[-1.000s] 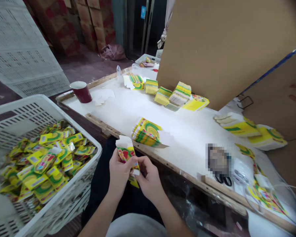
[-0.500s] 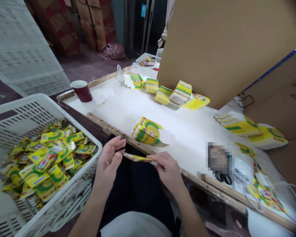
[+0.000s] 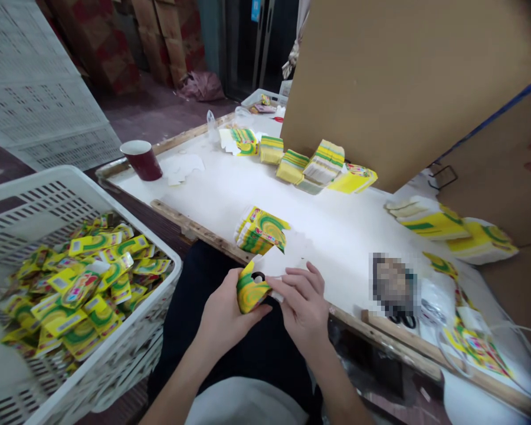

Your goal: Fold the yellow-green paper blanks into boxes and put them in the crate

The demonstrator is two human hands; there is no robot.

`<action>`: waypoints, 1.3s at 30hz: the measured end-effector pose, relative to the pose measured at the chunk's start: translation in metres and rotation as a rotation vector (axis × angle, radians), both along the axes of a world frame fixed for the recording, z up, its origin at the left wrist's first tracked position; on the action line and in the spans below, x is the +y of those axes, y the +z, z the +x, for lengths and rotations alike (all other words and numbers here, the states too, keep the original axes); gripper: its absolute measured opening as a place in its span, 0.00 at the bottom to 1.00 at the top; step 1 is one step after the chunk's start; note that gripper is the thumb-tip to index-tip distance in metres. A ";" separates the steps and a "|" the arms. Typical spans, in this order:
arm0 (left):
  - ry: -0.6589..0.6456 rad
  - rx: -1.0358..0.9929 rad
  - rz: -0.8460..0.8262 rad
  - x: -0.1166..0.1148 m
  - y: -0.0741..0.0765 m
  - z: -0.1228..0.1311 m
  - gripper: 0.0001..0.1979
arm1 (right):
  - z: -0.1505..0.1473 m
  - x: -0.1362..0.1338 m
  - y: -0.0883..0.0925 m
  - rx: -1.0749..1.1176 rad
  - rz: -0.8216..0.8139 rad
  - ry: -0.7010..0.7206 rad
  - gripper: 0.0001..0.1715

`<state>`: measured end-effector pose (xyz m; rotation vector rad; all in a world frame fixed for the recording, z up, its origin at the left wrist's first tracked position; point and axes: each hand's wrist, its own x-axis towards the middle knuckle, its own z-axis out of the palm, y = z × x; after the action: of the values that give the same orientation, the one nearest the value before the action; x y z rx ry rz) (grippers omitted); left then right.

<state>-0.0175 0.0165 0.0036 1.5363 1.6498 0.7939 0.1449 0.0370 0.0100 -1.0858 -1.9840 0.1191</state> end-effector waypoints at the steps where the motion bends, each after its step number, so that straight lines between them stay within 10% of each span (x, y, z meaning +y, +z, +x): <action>1: 0.027 -0.007 -0.013 0.000 0.001 0.003 0.25 | -0.003 -0.002 -0.002 0.041 0.026 -0.050 0.24; 11: 0.095 -0.101 -0.149 -0.007 -0.002 0.016 0.21 | -0.028 -0.023 -0.025 0.309 0.007 -0.011 0.23; 22: 0.057 0.133 0.189 -0.006 -0.012 0.017 0.24 | -0.010 0.005 -0.016 1.031 -0.910 0.184 0.07; 28: -0.073 0.095 0.331 -0.004 -0.010 0.014 0.28 | -0.011 0.004 -0.033 1.354 -1.440 0.391 0.17; 39: -0.010 0.058 0.276 0.003 -0.012 0.013 0.32 | -0.015 -0.004 -0.034 1.341 -1.229 0.473 0.32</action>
<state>-0.0046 0.0199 -0.0083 1.7697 1.6243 1.0142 0.1303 0.0332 -0.0237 -0.7151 -0.7024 1.9209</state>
